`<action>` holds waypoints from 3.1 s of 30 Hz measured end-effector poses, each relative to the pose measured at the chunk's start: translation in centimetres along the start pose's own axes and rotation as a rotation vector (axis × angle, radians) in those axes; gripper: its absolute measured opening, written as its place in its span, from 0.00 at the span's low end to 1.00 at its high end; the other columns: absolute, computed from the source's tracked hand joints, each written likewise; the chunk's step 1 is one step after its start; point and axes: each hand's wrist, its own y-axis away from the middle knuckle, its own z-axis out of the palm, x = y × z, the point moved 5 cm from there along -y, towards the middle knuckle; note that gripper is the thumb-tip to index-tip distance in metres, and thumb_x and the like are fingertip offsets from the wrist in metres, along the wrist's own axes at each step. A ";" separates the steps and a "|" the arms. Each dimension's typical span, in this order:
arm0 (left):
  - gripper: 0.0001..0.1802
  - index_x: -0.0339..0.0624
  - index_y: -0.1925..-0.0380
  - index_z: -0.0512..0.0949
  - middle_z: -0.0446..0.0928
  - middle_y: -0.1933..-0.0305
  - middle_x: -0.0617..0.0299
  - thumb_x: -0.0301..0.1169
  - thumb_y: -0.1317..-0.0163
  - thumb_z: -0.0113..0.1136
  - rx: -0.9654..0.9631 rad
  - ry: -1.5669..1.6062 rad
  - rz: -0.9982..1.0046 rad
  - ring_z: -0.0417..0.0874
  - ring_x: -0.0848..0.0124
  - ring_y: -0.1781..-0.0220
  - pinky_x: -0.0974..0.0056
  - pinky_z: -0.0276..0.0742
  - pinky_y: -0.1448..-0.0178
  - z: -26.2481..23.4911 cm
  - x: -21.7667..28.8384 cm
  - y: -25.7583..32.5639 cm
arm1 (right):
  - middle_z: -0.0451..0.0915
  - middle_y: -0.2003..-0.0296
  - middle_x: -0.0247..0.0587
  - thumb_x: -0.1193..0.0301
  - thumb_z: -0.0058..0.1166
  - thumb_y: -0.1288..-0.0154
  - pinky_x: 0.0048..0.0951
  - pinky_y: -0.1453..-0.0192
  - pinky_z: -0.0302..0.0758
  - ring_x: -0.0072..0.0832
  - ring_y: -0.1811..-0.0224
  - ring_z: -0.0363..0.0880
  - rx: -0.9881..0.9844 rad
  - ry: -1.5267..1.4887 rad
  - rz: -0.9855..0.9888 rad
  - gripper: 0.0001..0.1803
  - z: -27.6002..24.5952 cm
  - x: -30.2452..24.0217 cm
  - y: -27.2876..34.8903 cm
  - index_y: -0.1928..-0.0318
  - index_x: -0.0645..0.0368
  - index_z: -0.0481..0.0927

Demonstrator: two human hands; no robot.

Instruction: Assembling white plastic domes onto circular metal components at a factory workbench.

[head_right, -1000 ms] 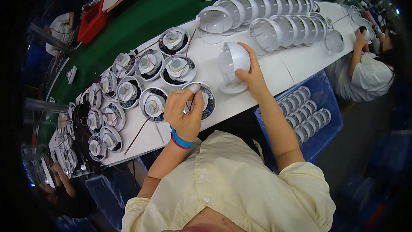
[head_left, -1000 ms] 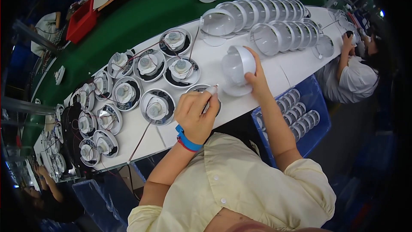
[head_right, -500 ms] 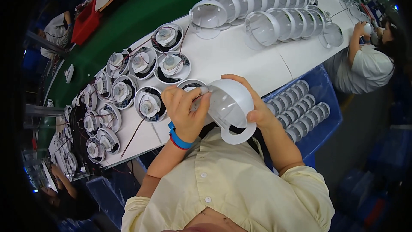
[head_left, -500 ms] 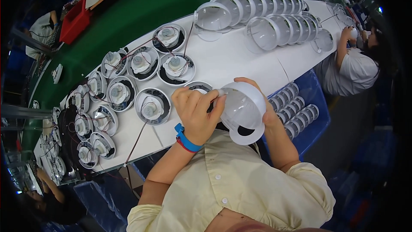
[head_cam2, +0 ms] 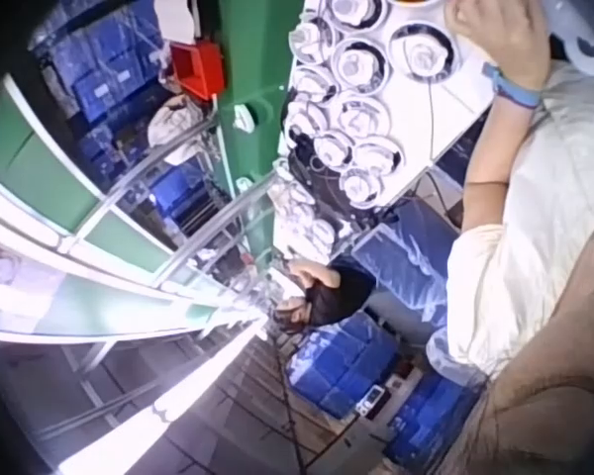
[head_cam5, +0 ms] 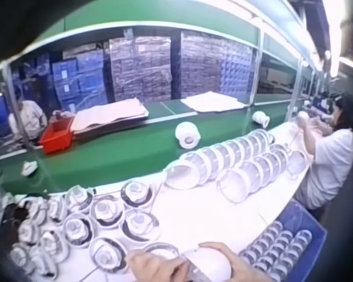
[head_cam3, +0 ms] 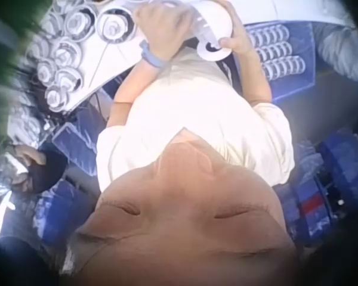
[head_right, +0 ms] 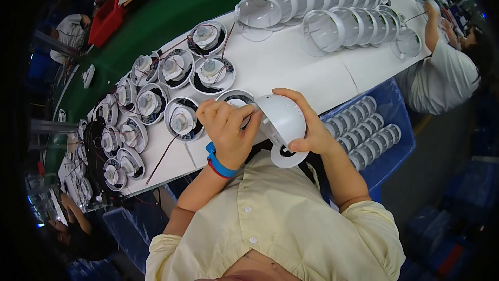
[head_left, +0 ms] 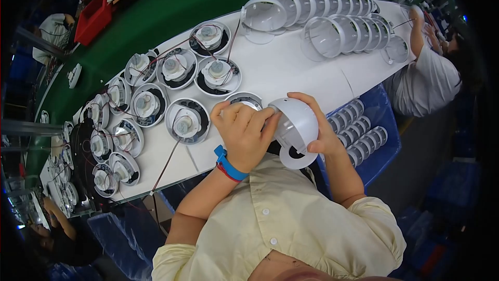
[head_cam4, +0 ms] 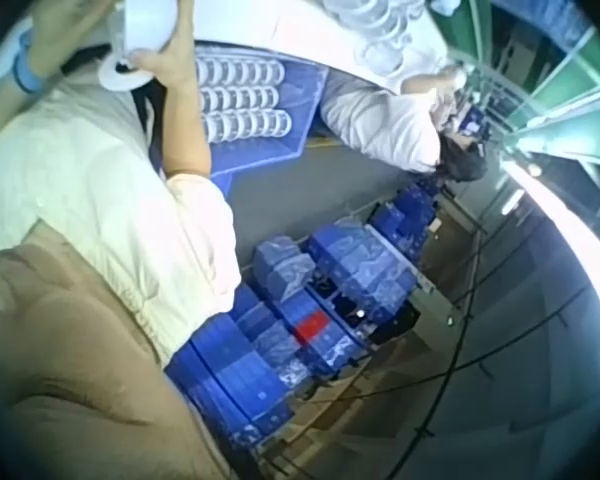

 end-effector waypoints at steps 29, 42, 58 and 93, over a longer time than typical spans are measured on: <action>0.36 0.24 0.31 0.52 0.73 0.43 0.40 0.24 0.33 0.56 -0.313 0.490 -0.875 0.82 0.59 0.48 0.65 0.80 0.50 -1.8 -5.4 8.9 | 0.67 0.40 0.49 0.63 0.76 0.62 0.40 0.32 0.65 0.43 0.36 0.67 0.219 0.697 -0.208 0.54 -0.9 -2.2 -1.3 0.32 0.60 0.64; 0.43 0.33 0.28 0.54 0.76 0.44 0.50 0.15 0.45 0.60 -0.420 0.727 -0.830 0.80 0.67 0.46 0.68 0.77 0.52 1.9 -7.5 7.3 | 0.64 0.37 0.51 0.60 0.79 0.64 0.42 0.31 0.63 0.45 0.34 0.65 0.267 0.683 -0.251 0.58 -1.4 -1.4 -0.2 0.31 0.61 0.62; 0.37 0.36 0.35 0.63 0.79 0.48 0.52 0.14 0.47 0.60 -0.315 0.785 -0.838 0.83 0.65 0.49 0.63 0.79 0.48 3.2 -6.3 5.7 | 0.63 0.36 0.48 0.64 0.76 0.62 0.38 0.31 0.63 0.37 0.34 0.65 0.406 0.386 -0.155 0.60 0.9 -1.0 0.7 0.29 0.61 0.54; 0.33 0.42 0.35 0.67 0.76 0.40 0.55 0.56 0.24 0.34 -0.120 1.597 -1.325 0.78 0.63 0.38 0.55 0.73 0.33 2.8 -4.3 3.0 | 0.61 0.34 0.53 0.60 0.51 0.34 0.36 0.27 0.56 0.39 0.32 0.62 0.058 0.601 -0.159 0.38 4.7 -1.1 -3.9 0.29 0.62 0.56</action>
